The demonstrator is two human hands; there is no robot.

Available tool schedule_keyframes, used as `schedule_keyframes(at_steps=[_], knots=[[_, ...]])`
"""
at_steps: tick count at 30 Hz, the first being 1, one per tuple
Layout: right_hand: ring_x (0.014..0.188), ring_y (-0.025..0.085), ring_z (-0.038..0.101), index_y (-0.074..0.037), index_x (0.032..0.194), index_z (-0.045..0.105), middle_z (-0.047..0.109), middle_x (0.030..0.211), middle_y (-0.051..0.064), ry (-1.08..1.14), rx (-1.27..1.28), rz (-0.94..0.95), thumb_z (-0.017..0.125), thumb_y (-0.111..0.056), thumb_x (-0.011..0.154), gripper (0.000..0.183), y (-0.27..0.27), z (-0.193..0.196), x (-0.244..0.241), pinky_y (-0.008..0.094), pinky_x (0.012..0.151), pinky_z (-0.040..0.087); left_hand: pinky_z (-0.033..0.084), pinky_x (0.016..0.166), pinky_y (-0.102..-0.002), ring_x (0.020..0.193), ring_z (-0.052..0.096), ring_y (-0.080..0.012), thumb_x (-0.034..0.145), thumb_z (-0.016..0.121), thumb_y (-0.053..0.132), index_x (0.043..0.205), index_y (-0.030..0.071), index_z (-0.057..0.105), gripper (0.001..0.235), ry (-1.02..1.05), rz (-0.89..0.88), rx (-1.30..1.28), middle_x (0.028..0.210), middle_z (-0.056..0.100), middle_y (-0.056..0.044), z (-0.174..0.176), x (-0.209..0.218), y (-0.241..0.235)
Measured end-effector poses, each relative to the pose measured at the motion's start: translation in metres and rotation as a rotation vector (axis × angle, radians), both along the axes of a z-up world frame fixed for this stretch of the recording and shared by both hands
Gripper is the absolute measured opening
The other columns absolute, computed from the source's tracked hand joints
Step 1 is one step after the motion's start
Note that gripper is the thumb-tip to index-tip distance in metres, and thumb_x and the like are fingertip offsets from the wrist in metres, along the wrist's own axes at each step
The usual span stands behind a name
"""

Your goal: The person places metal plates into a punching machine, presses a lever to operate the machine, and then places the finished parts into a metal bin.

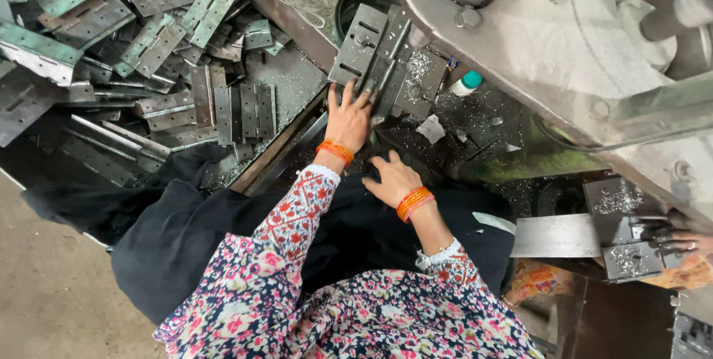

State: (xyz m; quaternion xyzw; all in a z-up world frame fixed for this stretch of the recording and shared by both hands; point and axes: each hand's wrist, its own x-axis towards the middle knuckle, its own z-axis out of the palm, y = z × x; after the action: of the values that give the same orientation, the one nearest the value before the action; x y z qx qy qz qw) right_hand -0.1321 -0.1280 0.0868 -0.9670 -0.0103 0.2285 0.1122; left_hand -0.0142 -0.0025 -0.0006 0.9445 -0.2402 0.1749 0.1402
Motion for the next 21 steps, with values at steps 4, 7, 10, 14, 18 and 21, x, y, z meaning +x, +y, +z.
schedule_keyframes(at_steps=[4,7,10,14,18,21], knots=[[0.109,0.048,0.065,-0.022,0.134,0.06,0.048,0.144,0.026,-0.003,-0.038,-0.002,0.07,-0.048,0.085,0.057,-0.001,-0.005,0.007,0.053,0.092,0.055,0.017,0.118,-0.072,0.148,0.032,-0.0338,0.095,0.056,0.02,0.121,0.012,0.074,0.033,0.08,-0.002,0.024,0.141,0.061,-0.002,-0.005,0.02,-0.01],[0.108,0.048,0.065,-0.019,0.13,0.062,0.049,0.146,0.025,-0.075,-0.056,-0.034,0.072,-0.046,0.085,0.052,-0.01,-0.038,-0.006,0.054,0.091,0.056,0.018,0.116,-0.072,0.148,0.033,-0.0345,0.095,0.055,0.021,0.119,0.012,0.074,0.032,0.1,-0.009,0.025,0.14,0.061,-0.002,-0.004,0.027,-0.014],[0.105,0.048,0.066,-0.02,0.126,0.063,0.045,0.149,0.027,-0.234,-0.018,-0.06,0.073,-0.037,0.083,0.047,-0.007,-0.099,-0.043,0.054,0.085,0.058,0.018,0.116,-0.072,0.147,0.034,-0.0339,0.095,0.055,0.022,0.118,0.011,0.074,0.032,0.052,-0.001,-0.004,0.138,0.062,-0.003,-0.003,0.028,-0.013],[0.103,0.047,0.067,-0.024,0.123,0.066,0.043,0.151,0.027,-0.284,0.062,-0.151,0.072,-0.032,0.082,0.042,-0.008,-0.145,-0.069,0.054,0.082,0.058,0.018,0.119,-0.071,0.148,0.034,-0.0345,0.098,0.054,0.023,0.121,0.011,0.073,0.033,0.052,0.014,-0.012,0.142,0.062,-0.004,-0.006,0.019,-0.014],[0.101,0.047,0.067,-0.021,0.128,0.062,0.04,0.153,0.025,-0.181,0.056,-0.155,0.071,-0.034,0.082,0.049,-0.008,-0.125,-0.058,0.053,0.084,0.058,0.018,0.118,-0.07,0.146,0.035,-0.0355,0.096,0.052,0.022,0.128,0.011,0.07,0.039,0.071,0.027,0.027,0.142,0.061,-0.003,-0.009,0.009,-0.009],[0.105,0.05,0.064,-0.016,0.131,0.062,0.047,0.143,0.026,-0.198,0.001,-0.038,0.075,-0.038,0.082,0.055,-0.012,-0.077,-0.032,0.055,0.087,0.056,0.018,0.115,-0.073,0.142,0.036,-0.0358,0.092,0.052,0.021,0.133,0.011,0.068,0.045,-0.045,0.103,0.033,0.139,0.062,-0.001,-0.009,0.014,-0.014]])
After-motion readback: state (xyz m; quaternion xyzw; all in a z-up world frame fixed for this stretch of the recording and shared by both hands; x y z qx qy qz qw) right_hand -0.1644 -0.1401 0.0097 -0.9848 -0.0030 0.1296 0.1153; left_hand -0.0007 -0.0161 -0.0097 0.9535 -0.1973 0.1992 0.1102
